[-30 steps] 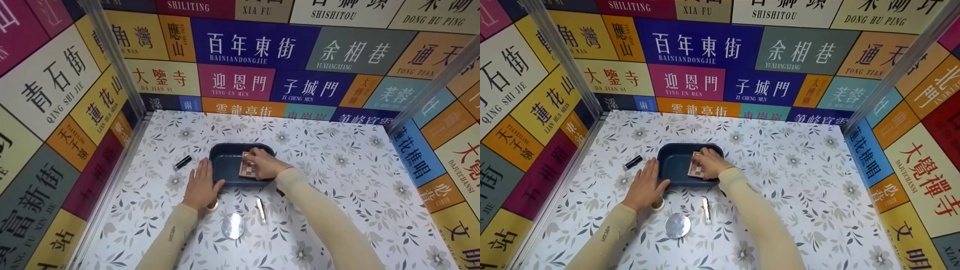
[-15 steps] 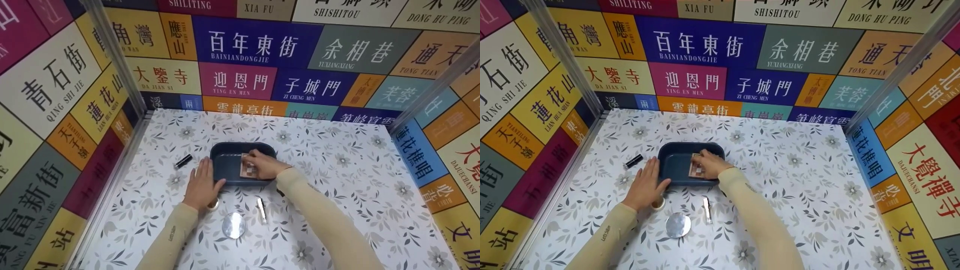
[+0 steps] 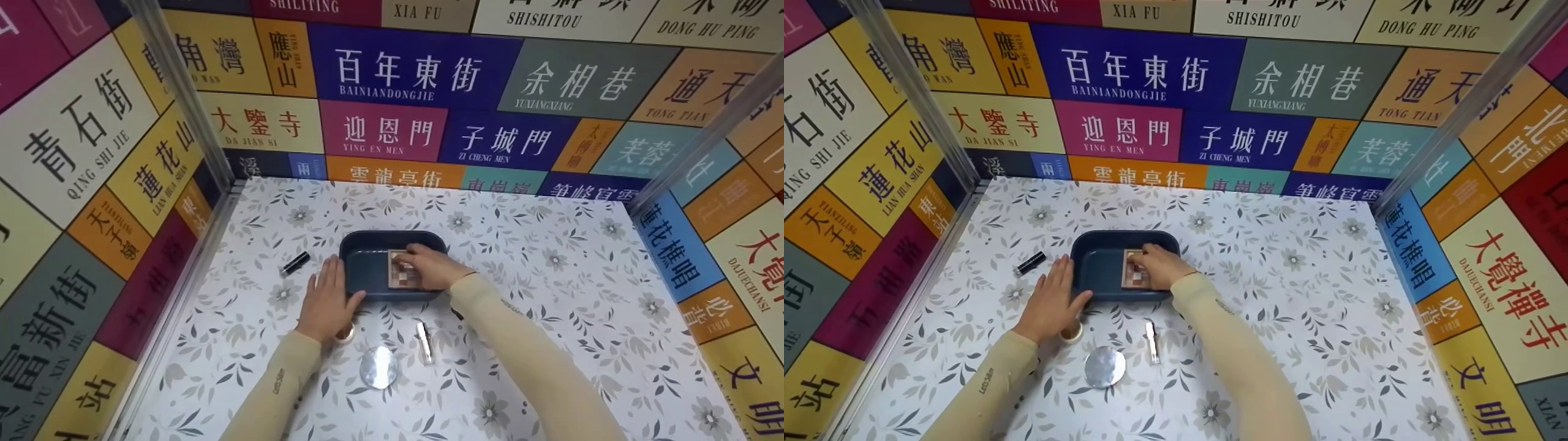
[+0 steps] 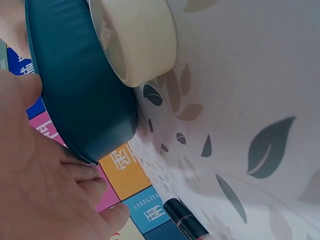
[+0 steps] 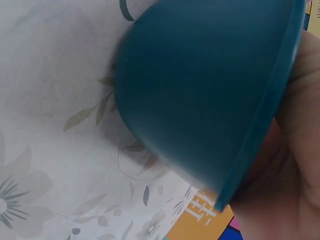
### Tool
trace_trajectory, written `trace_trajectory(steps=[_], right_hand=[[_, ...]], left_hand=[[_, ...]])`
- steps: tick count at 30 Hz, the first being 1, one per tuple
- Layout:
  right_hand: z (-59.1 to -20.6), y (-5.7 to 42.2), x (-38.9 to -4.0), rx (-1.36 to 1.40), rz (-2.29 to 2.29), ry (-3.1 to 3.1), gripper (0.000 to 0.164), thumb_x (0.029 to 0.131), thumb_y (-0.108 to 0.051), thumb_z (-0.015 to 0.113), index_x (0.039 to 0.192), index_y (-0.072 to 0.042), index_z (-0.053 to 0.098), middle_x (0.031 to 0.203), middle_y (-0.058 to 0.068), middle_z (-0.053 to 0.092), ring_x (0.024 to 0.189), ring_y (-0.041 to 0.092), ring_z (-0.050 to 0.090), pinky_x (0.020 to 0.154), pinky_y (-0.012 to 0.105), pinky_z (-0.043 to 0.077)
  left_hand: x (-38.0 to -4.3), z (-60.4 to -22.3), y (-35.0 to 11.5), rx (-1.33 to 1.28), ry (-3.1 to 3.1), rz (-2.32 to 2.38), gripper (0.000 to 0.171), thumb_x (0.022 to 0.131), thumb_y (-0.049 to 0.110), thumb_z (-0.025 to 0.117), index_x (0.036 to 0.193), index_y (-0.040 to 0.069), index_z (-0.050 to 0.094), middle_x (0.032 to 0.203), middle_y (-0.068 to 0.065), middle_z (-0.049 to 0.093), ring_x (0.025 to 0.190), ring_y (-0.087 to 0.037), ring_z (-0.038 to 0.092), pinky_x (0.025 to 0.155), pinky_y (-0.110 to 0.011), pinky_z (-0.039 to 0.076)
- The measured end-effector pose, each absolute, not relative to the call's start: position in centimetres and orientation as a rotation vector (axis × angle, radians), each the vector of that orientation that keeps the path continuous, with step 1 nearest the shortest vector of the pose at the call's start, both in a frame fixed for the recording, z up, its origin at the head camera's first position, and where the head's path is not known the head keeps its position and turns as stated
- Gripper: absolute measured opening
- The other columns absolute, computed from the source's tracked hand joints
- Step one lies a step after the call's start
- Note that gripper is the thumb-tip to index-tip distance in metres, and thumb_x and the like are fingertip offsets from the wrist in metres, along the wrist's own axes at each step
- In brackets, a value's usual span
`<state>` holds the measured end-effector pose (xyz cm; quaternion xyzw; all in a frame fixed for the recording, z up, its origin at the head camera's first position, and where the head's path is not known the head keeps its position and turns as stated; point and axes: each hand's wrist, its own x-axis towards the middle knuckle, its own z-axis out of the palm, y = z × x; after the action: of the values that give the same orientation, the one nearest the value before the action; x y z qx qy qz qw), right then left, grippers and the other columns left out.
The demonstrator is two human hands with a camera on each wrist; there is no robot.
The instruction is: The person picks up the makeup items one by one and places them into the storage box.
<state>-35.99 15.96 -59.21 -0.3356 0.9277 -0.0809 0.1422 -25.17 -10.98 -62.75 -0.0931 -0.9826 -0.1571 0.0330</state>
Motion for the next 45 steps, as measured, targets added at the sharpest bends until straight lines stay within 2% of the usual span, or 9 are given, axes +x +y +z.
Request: trace_trajectory(steps=[7, 11, 16, 20, 25, 30, 36, 41, 45], right_hand=[[-57.2, 16.2, -35.7, -0.921, -0.331, 2.691, 0.081, 0.079, -0.011, 0.086, 0.150, -0.023, 0.050, 0.157, 0.020, 0.034, 0.143, 0.039, 0.033, 0.115, 0.053, 0.032], [-56.1, 16.4, -35.0, -1.031, -0.307, 2.734, 0.079, 0.077, -0.012, 0.087, 0.148, -0.022, 0.053, 0.154, 0.018, 0.039, 0.140, 0.035, 0.038, 0.114, 0.049, 0.035], [-55.4, 16.7, -33.5, -1.333, -0.234, 2.787, 0.065, 0.083, -0.023, 0.085, 0.142, -0.025, 0.058, 0.142, 0.013, 0.052, 0.129, 0.028, 0.049, 0.107, 0.042, 0.044], [-55.0, 16.9, -31.9, -1.565, -0.241, 2.762, 0.062, 0.083, -0.010, 0.082, 0.139, -0.026, 0.062, 0.133, 0.010, 0.058, 0.123, 0.025, 0.053, 0.101, 0.039, 0.050], [-54.8, 16.9, -30.0, -1.737, -0.183, 2.714, 0.059, 0.079, 0.000, 0.078, 0.132, -0.025, 0.067, 0.132, 0.005, 0.060, 0.124, 0.023, 0.054, 0.101, 0.038, 0.050], [-55.1, 17.0, -28.2, -1.847, -0.188, 2.632, 0.046, 0.083, 0.001, 0.076, 0.122, -0.024, 0.072, 0.126, 0.003, 0.063, 0.117, 0.019, 0.058, 0.097, 0.033, 0.052], [-56.3, 17.7, -26.3, -1.908, -0.098, 2.540, 0.053, 0.079, 0.004, 0.075, 0.121, -0.027, 0.072, 0.126, -0.001, 0.063, 0.119, 0.016, 0.057, 0.101, 0.029, 0.049], [-56.8, 18.4, -24.9, -1.894, -0.024, 2.487, 0.059, 0.072, 0.002, 0.081, 0.121, -0.029, 0.073, 0.129, 0.000, 0.063, 0.126, 0.021, 0.053, 0.105, 0.036, 0.047], [-57.1, 18.8, -24.2, -1.871, 0.010, 2.450, 0.058, 0.069, -0.002, 0.084, 0.118, -0.030, 0.074, 0.132, 0.000, 0.062, 0.131, 0.025, 0.051, 0.106, 0.042, 0.046]], left_hand=[[-25.4, -62.5, -11.1, -0.277, -3.040, -0.498, 0.092, 0.101, 0.066, 0.030, 0.159, -0.003, 0.013, 0.167, -0.018, 0.004, 0.153, -0.034, 0.010, 0.121, -0.054, 0.013], [-25.3, -62.6, -11.1, -0.276, -3.057, -0.520, 0.092, 0.101, 0.067, 0.028, 0.159, -0.002, 0.011, 0.166, -0.018, 0.000, 0.153, -0.033, 0.006, 0.122, -0.053, 0.012], [-25.0, -62.8, -11.1, -0.284, -3.035, -0.555, 0.090, 0.102, 0.064, 0.032, 0.159, -0.003, 0.012, 0.166, -0.018, 0.002, 0.153, -0.033, 0.006, 0.121, -0.053, 0.013], [-24.9, -62.9, -11.0, -0.300, -2.969, -0.603, 0.087, 0.103, 0.056, 0.043, 0.158, -0.005, 0.016, 0.166, -0.022, 0.009, 0.152, -0.035, 0.013, 0.121, -0.054, 0.015], [-25.0, -63.1, -10.9, -0.315, -2.928, -0.636, 0.082, 0.103, 0.046, 0.051, 0.158, -0.004, 0.017, 0.166, -0.021, 0.011, 0.153, -0.035, 0.011, 0.120, -0.056, 0.017], [-25.1, -63.1, -10.7, -0.324, -2.924, -0.622, 0.081, 0.103, 0.046, 0.050, 0.158, -0.004, 0.018, 0.166, -0.020, 0.012, 0.153, -0.033, 0.008, 0.121, -0.055, 0.016], [-25.1, -63.1, -10.6, -0.336, -2.936, -0.608, 0.081, 0.105, 0.051, 0.043, 0.159, -0.003, 0.017, 0.167, -0.018, 0.008, 0.153, -0.031, 0.007, 0.121, -0.053, 0.013], [-25.2, -63.2, -10.8, -0.340, -2.980, -0.593, 0.083, 0.104, 0.057, 0.035, 0.160, 0.000, 0.009, 0.167, -0.014, 0.001, 0.153, -0.029, 0.001, 0.122, -0.050, 0.007], [-25.2, -63.1, -10.8, -0.335, -2.984, -0.596, 0.083, 0.104, 0.057, 0.035, 0.160, 0.000, 0.011, 0.167, -0.012, -0.002, 0.153, -0.028, -0.001, 0.122, -0.050, 0.007]])
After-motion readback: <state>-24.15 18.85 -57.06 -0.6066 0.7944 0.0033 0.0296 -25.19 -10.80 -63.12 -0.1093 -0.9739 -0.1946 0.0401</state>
